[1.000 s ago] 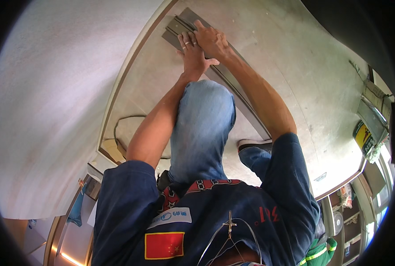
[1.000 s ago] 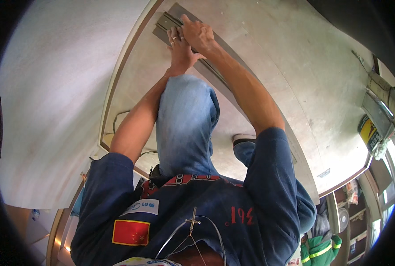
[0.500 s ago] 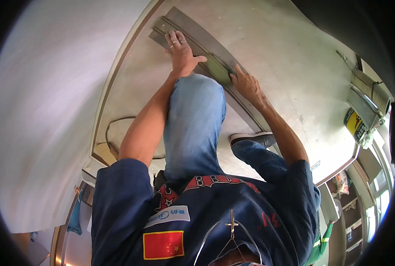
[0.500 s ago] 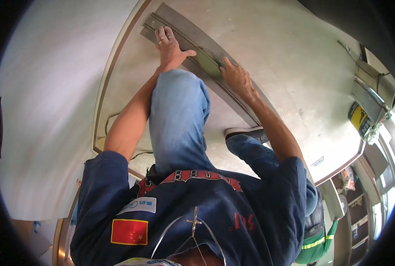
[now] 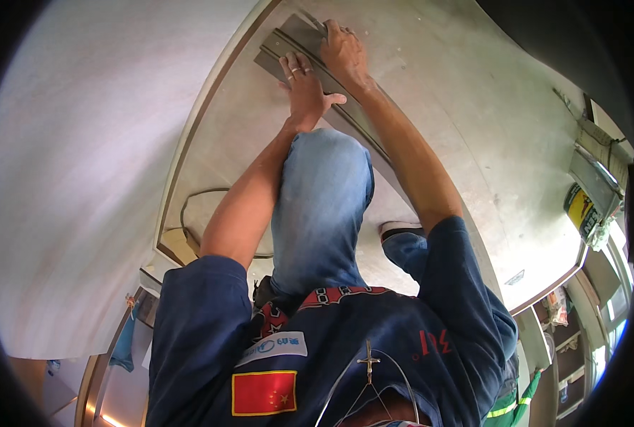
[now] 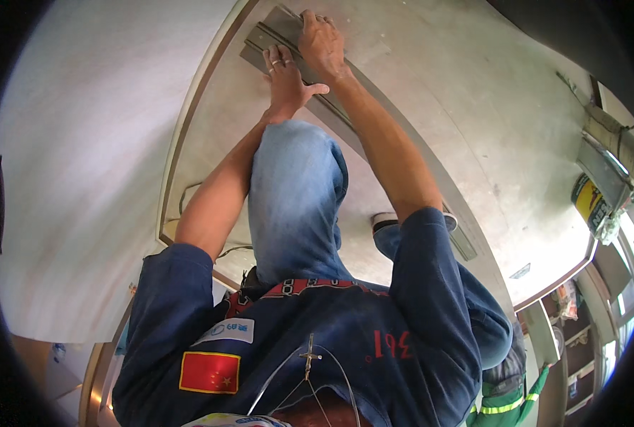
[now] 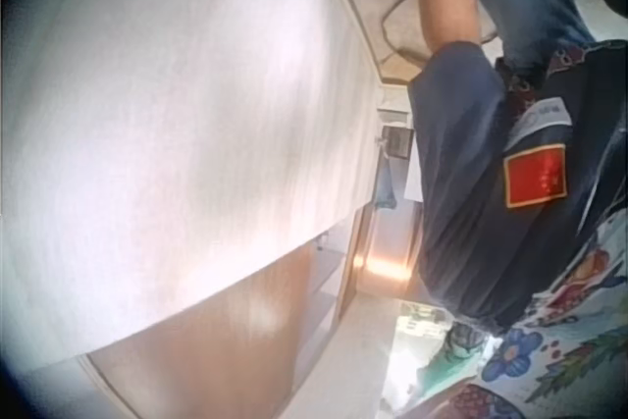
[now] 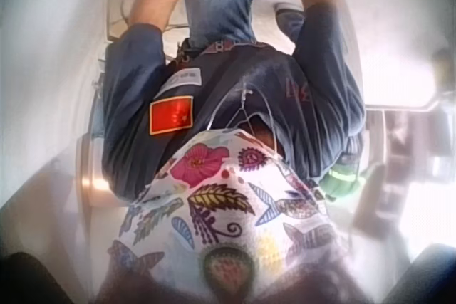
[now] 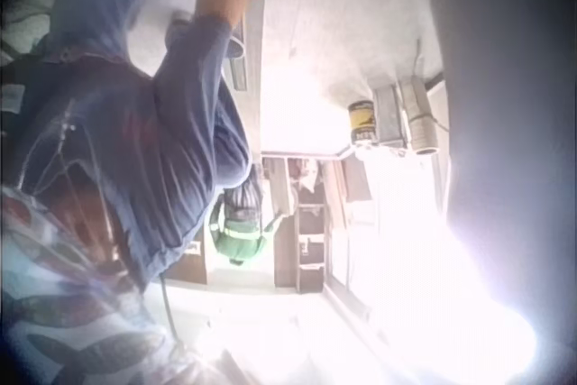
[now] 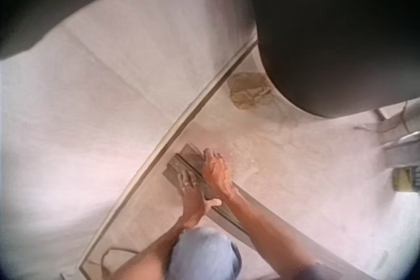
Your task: The person positions a long metal trim piece along a curved floor edge and uses a utility knife to score or cut the trim. They repeatedly adjust the trim's position and scrape the floor surface with the knife blade.
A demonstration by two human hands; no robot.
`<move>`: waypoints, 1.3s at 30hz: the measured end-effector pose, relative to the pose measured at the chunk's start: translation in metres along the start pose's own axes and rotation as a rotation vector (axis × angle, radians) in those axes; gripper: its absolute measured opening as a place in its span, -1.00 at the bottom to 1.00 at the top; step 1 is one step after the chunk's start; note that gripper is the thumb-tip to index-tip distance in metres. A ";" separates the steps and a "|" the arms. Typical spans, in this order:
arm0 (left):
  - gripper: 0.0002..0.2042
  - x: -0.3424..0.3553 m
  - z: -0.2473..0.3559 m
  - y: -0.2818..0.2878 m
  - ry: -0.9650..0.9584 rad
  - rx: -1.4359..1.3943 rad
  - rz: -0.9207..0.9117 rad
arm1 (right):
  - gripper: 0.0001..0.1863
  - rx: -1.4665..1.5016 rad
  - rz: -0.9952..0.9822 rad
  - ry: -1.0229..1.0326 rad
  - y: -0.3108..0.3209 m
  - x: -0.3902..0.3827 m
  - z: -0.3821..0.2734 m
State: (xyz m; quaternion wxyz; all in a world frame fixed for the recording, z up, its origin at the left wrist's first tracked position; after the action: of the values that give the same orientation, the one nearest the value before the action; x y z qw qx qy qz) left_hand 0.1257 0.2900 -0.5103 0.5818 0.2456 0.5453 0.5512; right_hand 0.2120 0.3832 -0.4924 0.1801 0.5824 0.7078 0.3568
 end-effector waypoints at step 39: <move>0.29 -0.002 0.001 0.003 -0.007 -0.040 0.014 | -0.63 0.098 -0.206 -0.450 -0.044 0.037 0.035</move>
State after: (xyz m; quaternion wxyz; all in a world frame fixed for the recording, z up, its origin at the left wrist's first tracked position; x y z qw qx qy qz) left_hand 0.1262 0.2897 -0.5065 0.5846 0.2395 0.5303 0.5654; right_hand 0.1954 0.4259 -0.5414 0.3401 0.5800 0.7220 0.1630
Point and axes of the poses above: each hand's wrist, its own x-axis towards the middle knuckle, its own y-axis out of the back of the hand, z = x × y, the point moved 10 cm from there along x, towards the middle knuckle, and after that the axes turned 5 degrees about y, right-handed, at the moved point
